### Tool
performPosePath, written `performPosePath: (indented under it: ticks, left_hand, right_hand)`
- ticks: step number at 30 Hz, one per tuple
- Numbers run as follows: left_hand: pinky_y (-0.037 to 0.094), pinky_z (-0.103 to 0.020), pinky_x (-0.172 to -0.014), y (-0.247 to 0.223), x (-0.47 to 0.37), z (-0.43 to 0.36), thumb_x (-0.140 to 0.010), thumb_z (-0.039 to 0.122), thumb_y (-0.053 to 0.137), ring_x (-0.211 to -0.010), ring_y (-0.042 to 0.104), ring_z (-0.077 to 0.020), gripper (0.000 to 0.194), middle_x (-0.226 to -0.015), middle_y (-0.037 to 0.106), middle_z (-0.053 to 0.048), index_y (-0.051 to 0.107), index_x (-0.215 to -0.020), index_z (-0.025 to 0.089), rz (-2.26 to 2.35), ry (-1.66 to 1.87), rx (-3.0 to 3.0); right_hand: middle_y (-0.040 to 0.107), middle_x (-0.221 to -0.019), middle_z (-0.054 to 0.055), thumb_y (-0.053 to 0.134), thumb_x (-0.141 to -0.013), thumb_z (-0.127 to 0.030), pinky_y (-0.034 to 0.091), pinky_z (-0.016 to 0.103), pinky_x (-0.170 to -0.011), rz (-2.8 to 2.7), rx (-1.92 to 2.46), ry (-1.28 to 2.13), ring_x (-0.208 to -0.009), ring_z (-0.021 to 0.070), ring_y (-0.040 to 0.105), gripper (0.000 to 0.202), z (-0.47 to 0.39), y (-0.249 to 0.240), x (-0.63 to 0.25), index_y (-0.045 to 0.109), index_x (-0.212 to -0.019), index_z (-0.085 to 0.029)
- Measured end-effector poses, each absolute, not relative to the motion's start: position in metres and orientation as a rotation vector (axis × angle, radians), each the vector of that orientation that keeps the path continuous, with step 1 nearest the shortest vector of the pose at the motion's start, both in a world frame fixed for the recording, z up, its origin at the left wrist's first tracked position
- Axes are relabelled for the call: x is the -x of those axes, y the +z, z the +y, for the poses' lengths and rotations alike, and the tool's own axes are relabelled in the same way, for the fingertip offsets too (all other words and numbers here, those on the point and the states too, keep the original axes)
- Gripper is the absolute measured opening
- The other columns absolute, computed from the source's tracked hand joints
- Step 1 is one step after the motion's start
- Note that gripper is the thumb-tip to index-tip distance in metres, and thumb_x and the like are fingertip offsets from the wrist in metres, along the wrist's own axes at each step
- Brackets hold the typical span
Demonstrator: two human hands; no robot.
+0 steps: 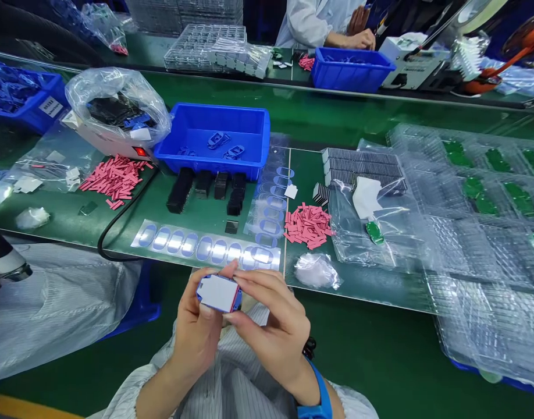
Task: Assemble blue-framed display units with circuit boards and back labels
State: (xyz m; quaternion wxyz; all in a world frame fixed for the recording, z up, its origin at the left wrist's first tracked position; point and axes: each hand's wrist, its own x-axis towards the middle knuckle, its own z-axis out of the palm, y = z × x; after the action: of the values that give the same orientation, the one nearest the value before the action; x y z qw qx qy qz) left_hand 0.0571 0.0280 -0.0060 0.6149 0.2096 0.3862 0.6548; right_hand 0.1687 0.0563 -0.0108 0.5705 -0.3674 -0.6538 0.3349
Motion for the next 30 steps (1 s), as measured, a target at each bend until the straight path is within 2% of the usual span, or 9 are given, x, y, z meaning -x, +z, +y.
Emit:
performPosePath:
  ticks: [3, 6, 8, 11, 14, 18, 25, 27, 30]
  left_hand:
    - [0.040, -0.041, -0.103, -0.010, -0.040, 0.028, -0.079, 0.040, 0.065, -0.122, 0.054, -0.0249, 0.029, -0.120, 0.069, -0.005, 0.065, -0.107, 0.031, 0.979, 1.477, -0.739]
    - [0.022, -0.048, -0.113, -0.008, -0.012, 0.032, -0.086, 0.032, 0.058, -0.132, 0.043, -0.0265, 0.030, -0.128, 0.063, -0.006, 0.066, -0.115, 0.029, 1.117, 1.406, -1.307]
    - [0.014, -0.052, -0.114, -0.003, 0.006, 0.038, -0.082, 0.027, 0.063, -0.128, 0.048, -0.0280, 0.030, -0.125, 0.065, -0.005, 0.067, -0.112, 0.033, 1.154, 1.276, -1.668]
    - [0.024, -0.053, -0.111, 0.005, 0.023, 0.047, -0.074, 0.015, 0.071, -0.117, 0.059, -0.0273, 0.045, -0.120, 0.067, -0.002, 0.065, -0.111, 0.038, 1.090, 0.994, -1.985]
    - [0.034, -0.051, -0.107, 0.010, 0.027, 0.051, -0.071, 0.006, 0.071, -0.112, 0.062, -0.0274, 0.051, -0.117, 0.068, -0.003, 0.065, -0.111, 0.037, 1.009, 0.880, -1.985]
    - [0.030, -0.055, -0.108, 0.011, 0.021, 0.051, -0.070, 0.000, 0.069, -0.109, 0.063, -0.0286, 0.051, -0.116, 0.067, -0.007, 0.067, -0.109, 0.034, 0.944, 0.885, -1.860]
    - [0.016, -0.063, -0.109, 0.011, 0.013, 0.054, -0.072, 0.001, 0.067, -0.112, 0.060, -0.0297, 0.044, -0.116, 0.066, -0.007, 0.068, -0.105, 0.032, 0.940, 0.805, -1.763]
    - [0.019, -0.062, -0.109, 0.009, 0.011, 0.055, -0.073, 0.000, 0.066, -0.111, 0.061, -0.0299, 0.045, -0.116, 0.067, -0.008, 0.068, -0.106, 0.031, 0.922, 0.817, -1.768]
    - [0.033, -0.056, -0.106, 0.005, 0.005, 0.057, -0.071, -0.002, 0.067, -0.107, 0.064, -0.0297, 0.049, -0.114, 0.069, -0.010, 0.068, -0.108, 0.030, 0.892, 0.892, -1.774]
  right_hand:
    - [0.069, -0.098, 0.007, 0.069, -0.080, -0.021, 0.050, 0.042, -0.076, -1.560, 0.850, 0.789, -0.088, 0.0235, 0.063, 0.032, 0.058, -0.014, -0.171, 0.065, -0.111, -0.025]
    - [0.069, -0.096, 0.007, 0.071, -0.076, -0.016, 0.049, 0.043, -0.074, -1.632, 0.843, 0.774, -0.085, 0.0237, 0.064, 0.033, 0.060, -0.015, -0.176, 0.065, -0.107, -0.024]
    - [0.070, -0.093, 0.006, 0.072, -0.073, -0.015, 0.049, 0.042, -0.073, -1.700, 0.837, 0.741, -0.084, 0.0234, 0.065, 0.034, 0.062, -0.014, -0.179, 0.065, -0.105, -0.023]
    - [0.070, -0.090, 0.005, 0.074, -0.072, -0.015, 0.049, 0.041, -0.072, -1.783, 0.824, 0.711, -0.081, 0.0219, 0.064, 0.032, 0.064, -0.012, -0.181, 0.064, -0.101, -0.022]
    - [0.069, -0.088, 0.005, 0.073, -0.072, -0.015, 0.049, 0.040, -0.071, -1.832, 0.817, 0.710, -0.079, 0.0208, 0.064, 0.031, 0.063, -0.011, -0.182, 0.063, -0.100, -0.021]
    - [0.069, -0.085, 0.004, 0.072, -0.072, -0.014, 0.049, 0.039, -0.070, -1.854, 0.819, 0.724, -0.077, 0.0200, 0.064, 0.029, 0.062, -0.010, -0.184, 0.062, -0.098, -0.021]
    - [0.070, -0.083, 0.003, 0.073, -0.070, -0.015, 0.050, 0.038, -0.068, -1.847, 0.865, 0.705, -0.075, 0.0201, 0.065, 0.027, 0.062, -0.011, -0.187, 0.063, -0.095, -0.021]
    - [0.070, -0.082, 0.004, 0.073, -0.071, -0.016, 0.050, 0.037, -0.066, -1.840, 0.876, 0.689, -0.074, 0.0201, 0.065, 0.025, 0.062, -0.013, -0.189, 0.063, -0.094, -0.021]
    - [0.071, -0.084, 0.004, 0.072, -0.072, -0.015, 0.052, 0.037, -0.067, -1.853, 0.901, 0.679, -0.075, 0.0200, 0.066, 0.025, 0.061, -0.013, -0.196, 0.063, -0.095, -0.021]
